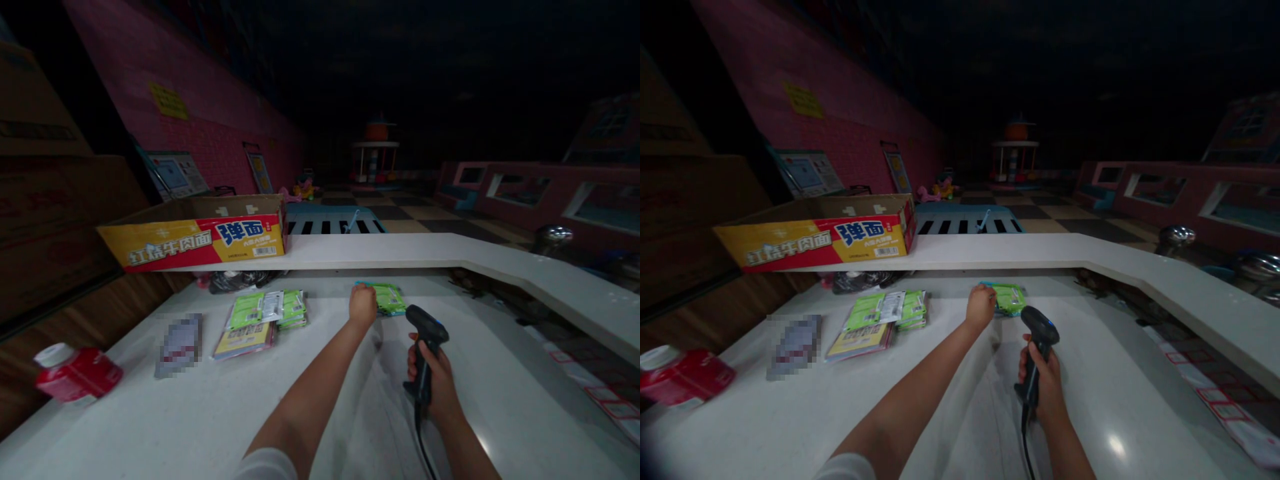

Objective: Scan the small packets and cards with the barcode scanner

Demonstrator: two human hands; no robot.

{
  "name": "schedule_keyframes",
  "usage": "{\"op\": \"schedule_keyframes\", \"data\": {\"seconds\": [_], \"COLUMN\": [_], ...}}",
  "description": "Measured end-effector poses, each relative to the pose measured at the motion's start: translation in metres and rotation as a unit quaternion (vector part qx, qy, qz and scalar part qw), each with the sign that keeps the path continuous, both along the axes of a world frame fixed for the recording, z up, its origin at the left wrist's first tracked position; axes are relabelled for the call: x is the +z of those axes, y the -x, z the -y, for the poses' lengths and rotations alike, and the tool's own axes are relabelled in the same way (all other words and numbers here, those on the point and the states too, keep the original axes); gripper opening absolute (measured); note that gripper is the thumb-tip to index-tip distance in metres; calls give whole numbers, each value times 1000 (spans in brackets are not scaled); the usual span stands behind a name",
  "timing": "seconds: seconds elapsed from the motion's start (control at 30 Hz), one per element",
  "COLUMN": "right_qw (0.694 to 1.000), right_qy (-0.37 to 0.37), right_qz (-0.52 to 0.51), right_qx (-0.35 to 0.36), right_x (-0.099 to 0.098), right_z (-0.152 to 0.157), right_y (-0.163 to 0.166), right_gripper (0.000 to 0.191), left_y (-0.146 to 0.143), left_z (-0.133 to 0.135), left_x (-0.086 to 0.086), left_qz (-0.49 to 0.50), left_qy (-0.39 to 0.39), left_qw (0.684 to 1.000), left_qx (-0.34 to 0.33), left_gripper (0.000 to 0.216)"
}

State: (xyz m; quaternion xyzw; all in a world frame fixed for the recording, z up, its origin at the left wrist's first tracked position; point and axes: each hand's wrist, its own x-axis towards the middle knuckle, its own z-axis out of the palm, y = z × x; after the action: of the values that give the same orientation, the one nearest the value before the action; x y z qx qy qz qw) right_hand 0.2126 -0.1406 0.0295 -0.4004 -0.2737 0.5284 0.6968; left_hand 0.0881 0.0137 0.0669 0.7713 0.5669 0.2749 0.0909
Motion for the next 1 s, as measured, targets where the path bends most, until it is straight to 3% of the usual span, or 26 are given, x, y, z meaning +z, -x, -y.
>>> {"op": "schedule_keyframes", "data": {"seconds": [0.1, 0.23, 0.73, 1.0], "right_qw": [1000, 1000, 1000, 1000], "right_qy": [0, 4, 8, 11], "right_qz": [-3, 1, -6, -1], "right_qx": [0, -3, -9, 19], "right_x": [0, 0, 2, 4], "right_z": [0, 0, -1, 1], "right_y": [0, 0, 1, 2], "right_gripper": [38, 40, 41, 43], "left_y": [2, -3, -13, 13], "left_z": [10, 12, 8, 23], "left_x": [-6, -17, -31, -23], "left_qz": [-123, -185, -171, -144], "left_qy": [-59, -56, -78, -92], "left_qw": [990, 979, 981, 983], "left_qx": [-39, -68, -52, -71], "left_gripper": [20, 22, 23, 26]}}
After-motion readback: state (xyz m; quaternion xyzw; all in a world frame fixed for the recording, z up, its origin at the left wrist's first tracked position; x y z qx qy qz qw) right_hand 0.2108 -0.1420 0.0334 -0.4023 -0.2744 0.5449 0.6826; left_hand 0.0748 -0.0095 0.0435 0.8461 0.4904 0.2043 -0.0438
